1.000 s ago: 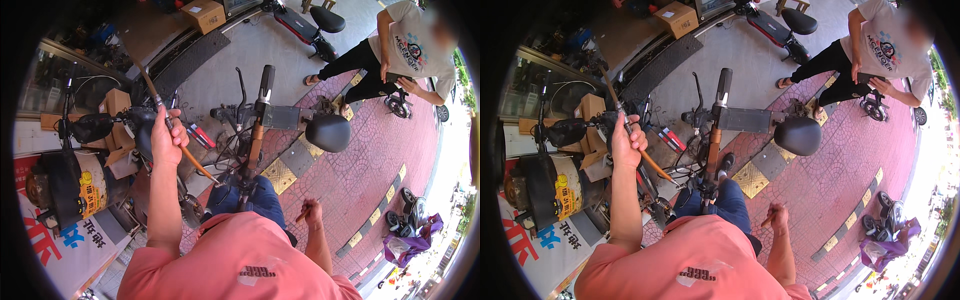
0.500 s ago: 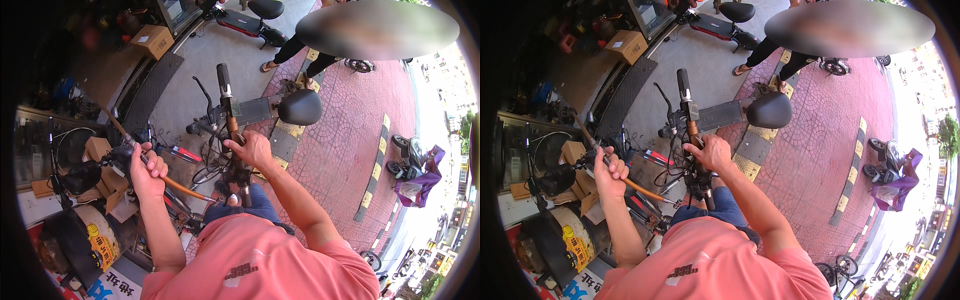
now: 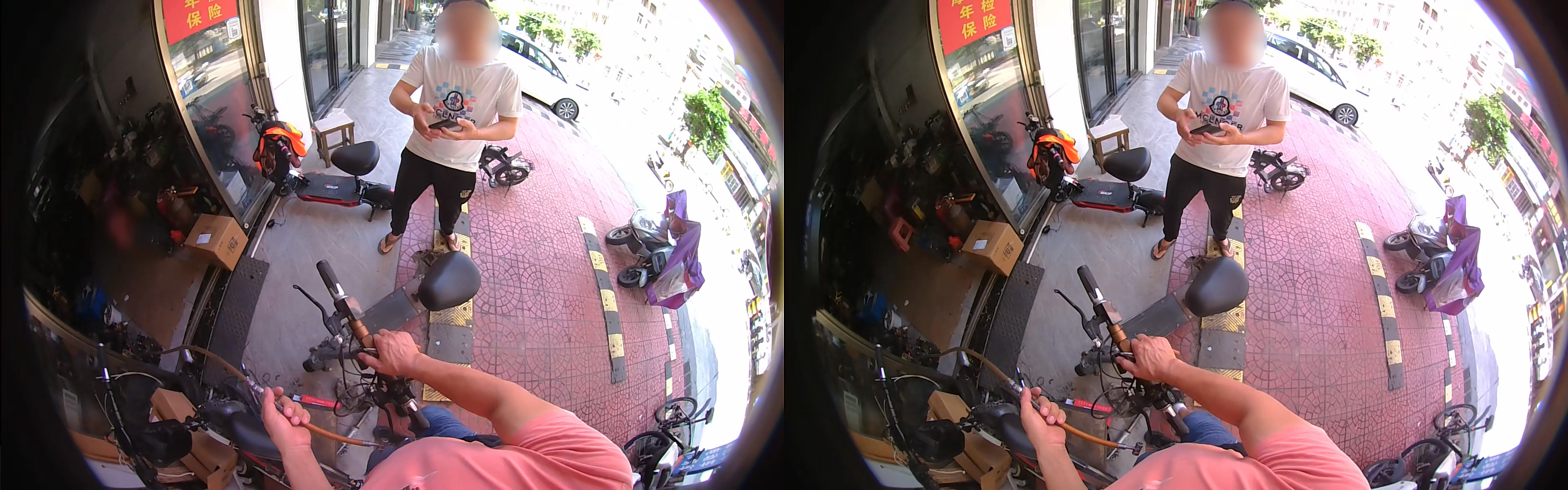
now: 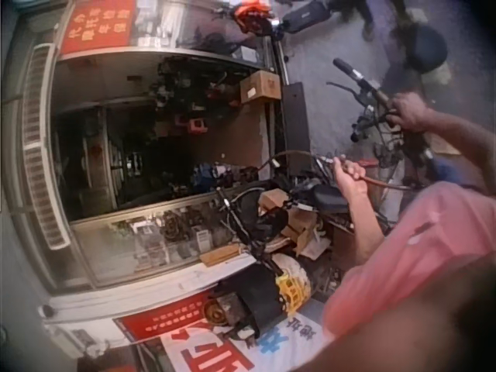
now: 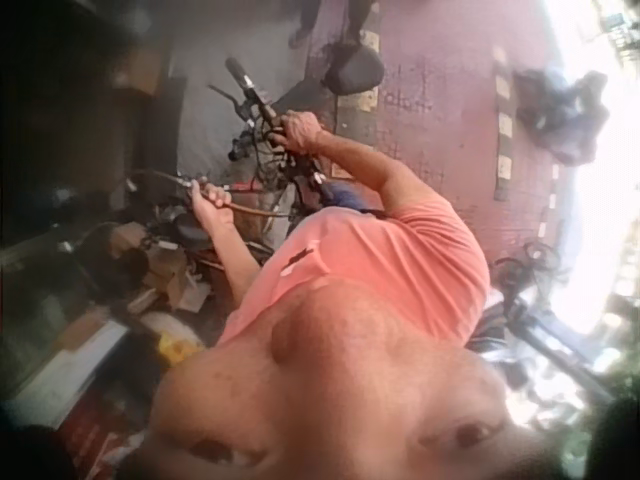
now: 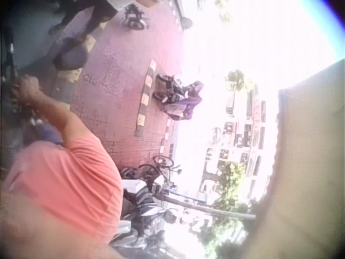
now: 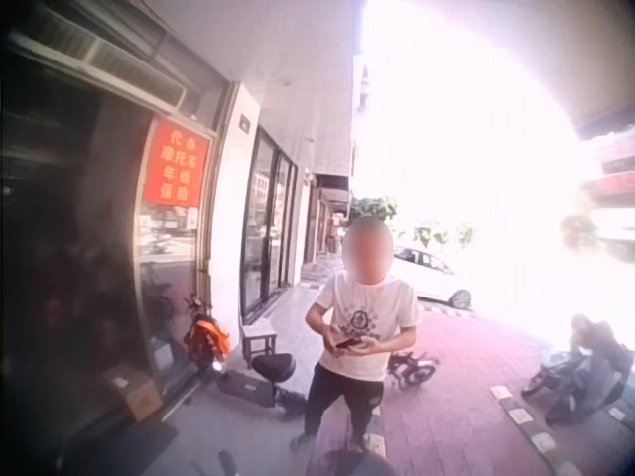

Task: The person works on the rear wheel motor assembly of an electric scooter, handling wiring and using a metal rod to align components.

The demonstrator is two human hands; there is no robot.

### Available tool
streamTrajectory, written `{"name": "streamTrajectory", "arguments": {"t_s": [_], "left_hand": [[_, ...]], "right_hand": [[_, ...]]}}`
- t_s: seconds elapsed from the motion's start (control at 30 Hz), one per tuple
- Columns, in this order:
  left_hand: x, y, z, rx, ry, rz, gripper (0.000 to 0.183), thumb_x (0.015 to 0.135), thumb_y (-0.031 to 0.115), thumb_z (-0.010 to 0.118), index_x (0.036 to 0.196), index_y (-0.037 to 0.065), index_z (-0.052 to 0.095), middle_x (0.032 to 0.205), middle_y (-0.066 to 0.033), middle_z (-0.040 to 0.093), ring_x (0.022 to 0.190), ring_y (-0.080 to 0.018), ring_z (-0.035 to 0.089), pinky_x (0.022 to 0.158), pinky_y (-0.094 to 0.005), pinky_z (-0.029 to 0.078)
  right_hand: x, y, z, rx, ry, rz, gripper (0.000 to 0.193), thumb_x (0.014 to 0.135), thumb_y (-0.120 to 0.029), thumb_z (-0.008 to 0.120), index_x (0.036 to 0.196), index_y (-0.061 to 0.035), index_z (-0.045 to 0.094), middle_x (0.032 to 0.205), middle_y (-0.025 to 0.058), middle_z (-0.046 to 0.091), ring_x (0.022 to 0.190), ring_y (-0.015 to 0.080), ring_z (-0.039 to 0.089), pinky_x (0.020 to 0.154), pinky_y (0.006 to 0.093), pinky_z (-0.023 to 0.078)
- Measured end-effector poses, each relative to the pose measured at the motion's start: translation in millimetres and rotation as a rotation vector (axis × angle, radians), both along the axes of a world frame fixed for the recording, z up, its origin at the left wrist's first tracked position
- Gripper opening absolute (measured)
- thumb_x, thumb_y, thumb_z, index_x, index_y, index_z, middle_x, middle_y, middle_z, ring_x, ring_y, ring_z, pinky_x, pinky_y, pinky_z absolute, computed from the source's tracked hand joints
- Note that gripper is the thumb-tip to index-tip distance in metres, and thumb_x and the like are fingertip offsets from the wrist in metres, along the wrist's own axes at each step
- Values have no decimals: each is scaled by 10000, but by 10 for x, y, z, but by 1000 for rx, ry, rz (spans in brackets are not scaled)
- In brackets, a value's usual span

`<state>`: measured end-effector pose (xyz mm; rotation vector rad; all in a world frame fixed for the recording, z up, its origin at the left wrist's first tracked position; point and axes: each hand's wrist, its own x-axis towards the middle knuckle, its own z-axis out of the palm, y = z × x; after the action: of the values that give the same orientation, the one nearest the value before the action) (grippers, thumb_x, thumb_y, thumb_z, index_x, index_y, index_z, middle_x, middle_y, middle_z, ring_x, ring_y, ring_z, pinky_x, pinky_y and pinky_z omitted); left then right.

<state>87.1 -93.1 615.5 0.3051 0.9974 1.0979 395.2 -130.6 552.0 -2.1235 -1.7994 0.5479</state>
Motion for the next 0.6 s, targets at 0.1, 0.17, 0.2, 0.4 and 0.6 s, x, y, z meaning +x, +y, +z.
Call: {"name": "streamTrajectory", "arguments": {"t_s": [0.1, 0.17, 0.2, 0.4, 0.6], "left_hand": [[114, 85, 78, 23, 9, 17, 308, 1067, 435, 593, 971, 146, 636, 553, 58, 403, 419, -84, 358, 411, -299, 313], [175, 128, 70, 42, 33, 7, 305, 1067, 447, 589, 985, 155, 622, 563, 69, 396, 427, -76, 357, 413, -294, 314], [201, 132, 64, 38, 37, 19, 301, 1066, 436, 593, 987, 147, 626, 563, 64, 401, 423, -80, 359, 410, -296, 314], [102, 213, 21, 28, 76, 82, 267, 1069, 397, 591, 992, 142, 606, 575, 62, 396, 433, -79, 361, 428, -299, 322], [225, 283, -38, -33, 47, 81, 221, 1049, 339, 632, 990, 128, 601, 569, 48, 411, 434, -96, 381, 443, -318, 335]], "right_hand": [[136, 142, -46, 78, 1, 67, 624, 934, -608, 622, 914, 11, 705, 924, 214, 694, 872, 411, 704, 768, 512, 553], [225, 263, -106, 103, -21, 89, 621, 922, -607, 630, 907, 9, 705, 915, 212, 694, 853, 416, 704, 762, 512, 555], [264, 323, -135, 91, -35, 98, 603, 906, -604, 643, 899, -5, 708, 912, 204, 696, 832, 423, 701, 759, 515, 558], [389, 768, -60, 87, -102, 375, 563, 895, -597, 659, 901, -35, 700, 918, 167, 679, 853, 406, 698, 762, 504, 556], [724, 751, 165, 15, -181, 400, 571, 880, -625, 668, 915, -56, 685, 935, 146, 681, 880, 373, 705, 771, 469, 554]]}}
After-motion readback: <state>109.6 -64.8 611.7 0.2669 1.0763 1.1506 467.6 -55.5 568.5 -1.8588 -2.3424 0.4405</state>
